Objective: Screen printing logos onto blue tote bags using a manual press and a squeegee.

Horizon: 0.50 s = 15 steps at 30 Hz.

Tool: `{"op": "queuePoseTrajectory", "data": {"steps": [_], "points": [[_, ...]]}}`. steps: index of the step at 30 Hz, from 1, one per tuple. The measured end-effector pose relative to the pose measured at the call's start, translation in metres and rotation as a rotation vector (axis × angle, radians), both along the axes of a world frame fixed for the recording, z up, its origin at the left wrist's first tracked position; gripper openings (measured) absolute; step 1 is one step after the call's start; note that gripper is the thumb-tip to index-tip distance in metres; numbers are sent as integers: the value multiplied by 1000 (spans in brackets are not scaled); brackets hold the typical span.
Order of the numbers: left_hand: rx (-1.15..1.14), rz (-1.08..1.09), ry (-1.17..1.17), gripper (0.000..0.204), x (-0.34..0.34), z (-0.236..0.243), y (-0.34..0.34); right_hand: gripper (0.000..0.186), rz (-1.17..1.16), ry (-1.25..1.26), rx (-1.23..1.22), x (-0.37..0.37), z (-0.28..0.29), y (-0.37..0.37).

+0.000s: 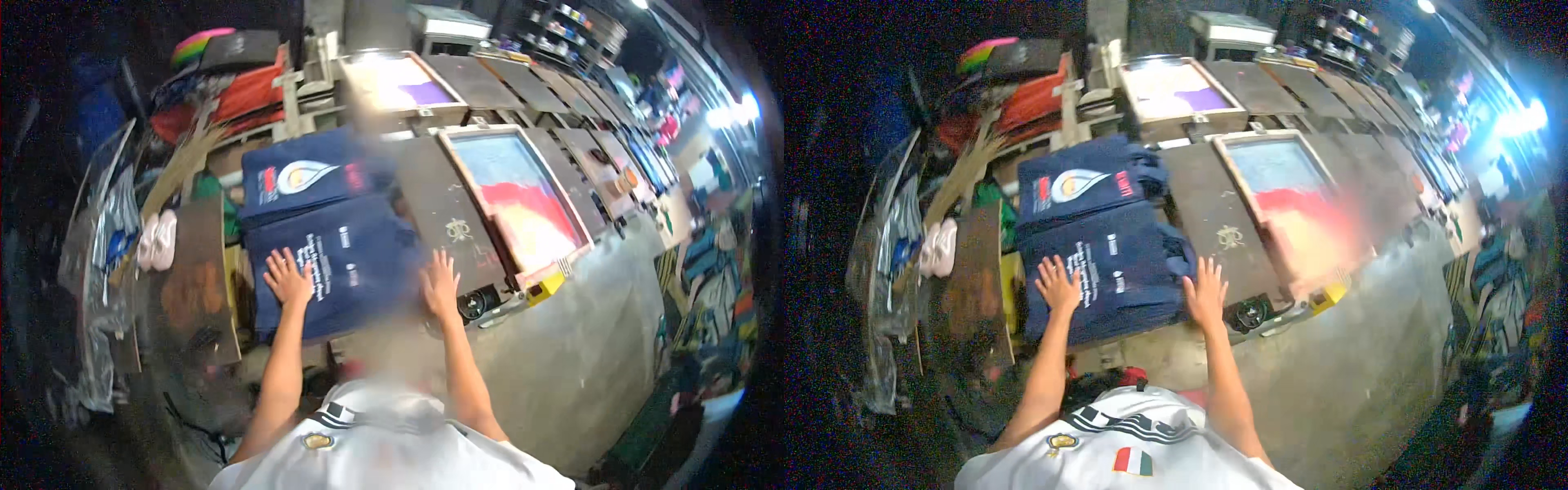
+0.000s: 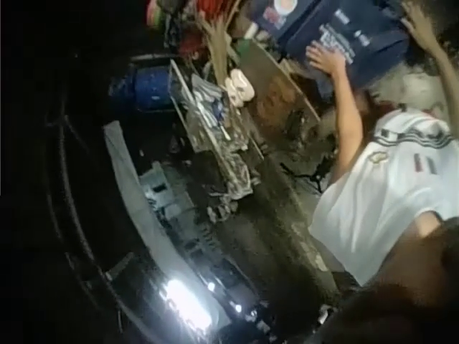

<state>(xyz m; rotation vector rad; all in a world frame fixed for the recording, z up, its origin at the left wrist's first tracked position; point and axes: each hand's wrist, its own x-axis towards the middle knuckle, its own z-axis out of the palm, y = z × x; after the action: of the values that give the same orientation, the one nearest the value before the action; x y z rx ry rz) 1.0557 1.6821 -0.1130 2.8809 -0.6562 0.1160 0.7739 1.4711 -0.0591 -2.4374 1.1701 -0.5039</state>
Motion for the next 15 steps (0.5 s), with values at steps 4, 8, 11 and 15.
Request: {"op": "queuePoseTrajectory", "data": {"steps": [4,8,11,15], "points": [[124,6,80,72,-20,38,-27,64,-219,-414,224,-110,-34,3],[-278,-575,-4,52,-74,70,-91,62,-278,-501,256,-184,-41,-18],[-248,-747,-47,51,-133,96,-141,57,-325,-505,262,-227,-31,-49],[-200,-612,63,48,-146,97,-159,39,-291,-550,105,-254,-21,-81]]}}
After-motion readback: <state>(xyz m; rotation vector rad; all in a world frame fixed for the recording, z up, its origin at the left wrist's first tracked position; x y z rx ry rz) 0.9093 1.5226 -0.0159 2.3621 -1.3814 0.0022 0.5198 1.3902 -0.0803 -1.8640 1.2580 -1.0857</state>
